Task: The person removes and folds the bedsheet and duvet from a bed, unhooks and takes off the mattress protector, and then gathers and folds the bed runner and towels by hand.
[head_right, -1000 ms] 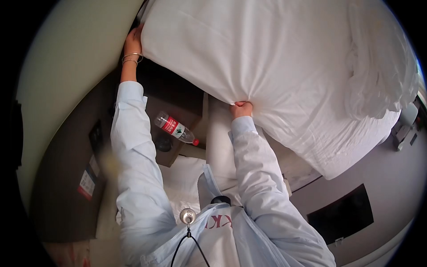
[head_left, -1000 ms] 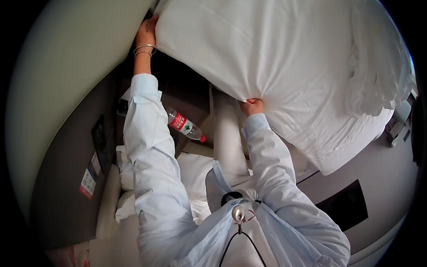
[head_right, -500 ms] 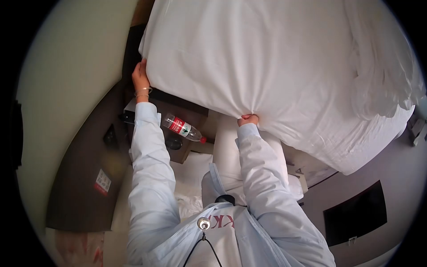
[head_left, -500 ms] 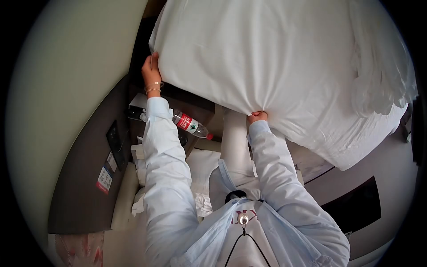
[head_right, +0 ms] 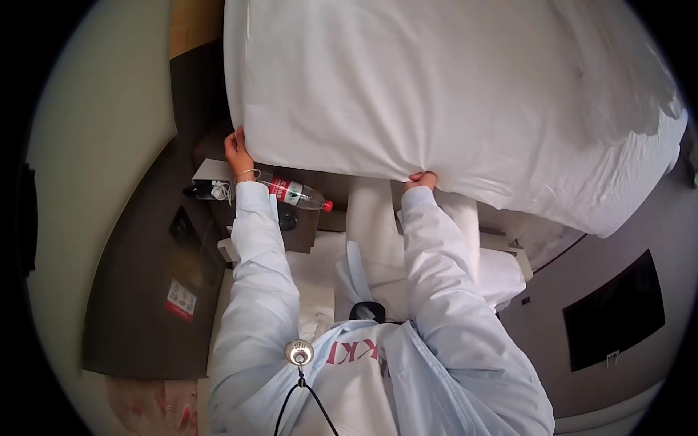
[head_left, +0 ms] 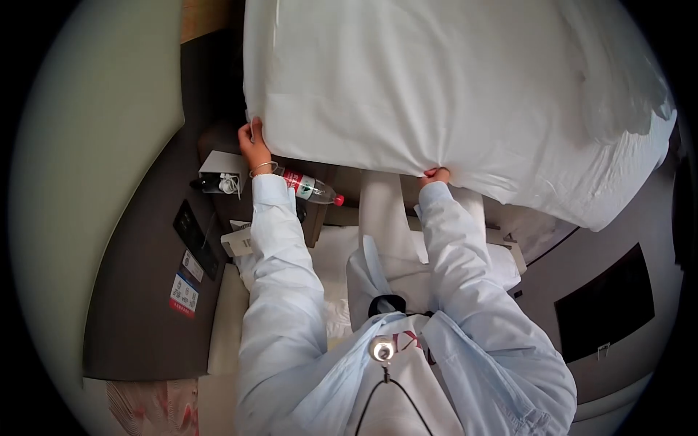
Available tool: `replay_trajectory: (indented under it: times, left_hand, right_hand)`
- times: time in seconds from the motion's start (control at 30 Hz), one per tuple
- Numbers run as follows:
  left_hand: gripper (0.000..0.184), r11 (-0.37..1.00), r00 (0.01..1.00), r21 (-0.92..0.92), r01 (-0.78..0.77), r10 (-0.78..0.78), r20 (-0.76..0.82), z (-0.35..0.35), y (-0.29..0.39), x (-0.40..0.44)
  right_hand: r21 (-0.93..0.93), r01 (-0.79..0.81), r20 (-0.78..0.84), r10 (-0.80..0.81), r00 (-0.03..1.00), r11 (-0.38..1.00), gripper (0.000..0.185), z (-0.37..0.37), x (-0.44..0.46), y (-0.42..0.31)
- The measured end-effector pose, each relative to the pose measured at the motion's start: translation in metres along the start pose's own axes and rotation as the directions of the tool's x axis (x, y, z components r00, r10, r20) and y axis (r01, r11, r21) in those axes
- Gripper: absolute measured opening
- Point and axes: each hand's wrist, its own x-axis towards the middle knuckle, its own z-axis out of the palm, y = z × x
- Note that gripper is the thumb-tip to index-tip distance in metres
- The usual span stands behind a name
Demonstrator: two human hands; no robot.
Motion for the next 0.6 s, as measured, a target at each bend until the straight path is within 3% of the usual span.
replay_trajectory:
  times: [0.03, 0.13, 0.17, 0.2, 0.27, 0.3, 0.33, 0.37, 0.4, 0.43, 0.47, 0.5, 0.57, 0.6]
  left_hand:
    - [0.032, 0.996, 0.993, -0.084, 0.009, -0.019, -0.12, 0.002, -0.005, -0.004]
    - [0.018, 0.966, 0.932, -0.26, -0.003, -0.092, -0.351, 0.017, -0.038, -0.018]
    - [0.022, 0.948, 0.916, -0.304, 0.089, -0.198, -0.349, 0.02, -0.049, -0.029]
    - [0.028, 0.805, 0.866, -0.555, 0.211, -0.417, -0.275, 0.025, -0.002, -0.056]
    - [0.033, 0.696, 0.789, -0.629, 0.346, -0.579, -0.206, 0.035, 0.011, -0.088]
    - [0.04, 0.538, 0.718, -0.677, 0.502, -0.696, -0.02, 0.038, -0.006, -0.095]
    - [0.042, 0.368, 0.656, -0.753, 0.546, -0.746, 0.112, 0.052, -0.001, -0.113]
    - [0.041, 0.204, 0.716, -0.816, 0.541, -0.622, 0.319, 0.066, 0.022, -0.139]
    - [0.038, 0.031, 0.704, -0.761, 0.648, -0.406, 0.583, 0.093, -0.008, -0.149]
    - [0.044, -0.003, 0.572, -0.614, 0.789, -0.36, 0.737, 0.108, -0.018, -0.17]
    - [0.06, 0.002, 0.418, -0.546, 0.838, -0.648, 0.637, 0.111, 0.037, -0.207]
    - [0.076, 0.048, 0.387, -0.448, 0.893, -0.594, 0.706, 0.115, 0.046, -0.232]
    - [0.078, -0.045, 0.393, -0.444, 0.895, -0.391, 0.832, 0.136, 0.017, -0.256]
    - [0.077, -0.027, 0.421, -0.446, 0.895, -0.283, 0.862, 0.146, 0.021, -0.256]
  right_hand:
    - [0.043, -0.058, 0.008, 0.058, 0.998, 0.997, 0.015, 0.0, -0.006, -0.002]
    - [-0.029, -0.071, 0.238, 0.076, 0.968, 0.997, 0.011, -0.04, 0.204, 0.075]
    - [-0.146, -0.079, 0.198, 0.107, 0.974, 0.986, 0.011, -0.033, 0.114, 0.038]
    - [-0.26, -0.093, 0.158, 0.138, 0.978, 0.961, 0.013, -0.021, -0.002, -0.006]
    - [-0.404, -0.073, 0.254, 0.189, 0.949, 0.912, 0.015, -0.025, 0.001, -0.009]
    - [-0.311, -0.091, 0.282, 0.183, 0.942, 0.946, 0.012, -0.027, 0.064, 0.023]
    - [-0.216, -0.113, 0.31, 0.178, 0.934, 0.97, 0.01, -0.03, 0.126, 0.054]
    - [-0.259, -0.094, 0.351, 0.184, 0.918, 0.961, 0.01, -0.03, 0.085, 0.031]
    - [-0.274, -0.105, 0.384, 0.208, 0.9, 0.956, 0.011, -0.029, 0.055, 0.015]
    - [-0.271, -0.122, 0.416, 0.23, 0.88, 0.955, 0.013, -0.032, 0.035, 0.006]
    - [-0.271, -0.151, 0.448, 0.263, 0.854, 0.951, 0.014, -0.039, 0.021, 0.0]
    - [-0.266, -0.19, 0.485, 0.301, 0.821, 0.945, 0.016, -0.047, 0.005, -0.009]
    - [-0.271, -0.276, 0.573, 0.384, 0.724, 0.922, 0.017, -0.06, -0.035, -0.031]
    - [-0.283, -0.329, 0.615, 0.434, 0.658, 0.901, 0.017, -0.064, -0.055, -0.044]
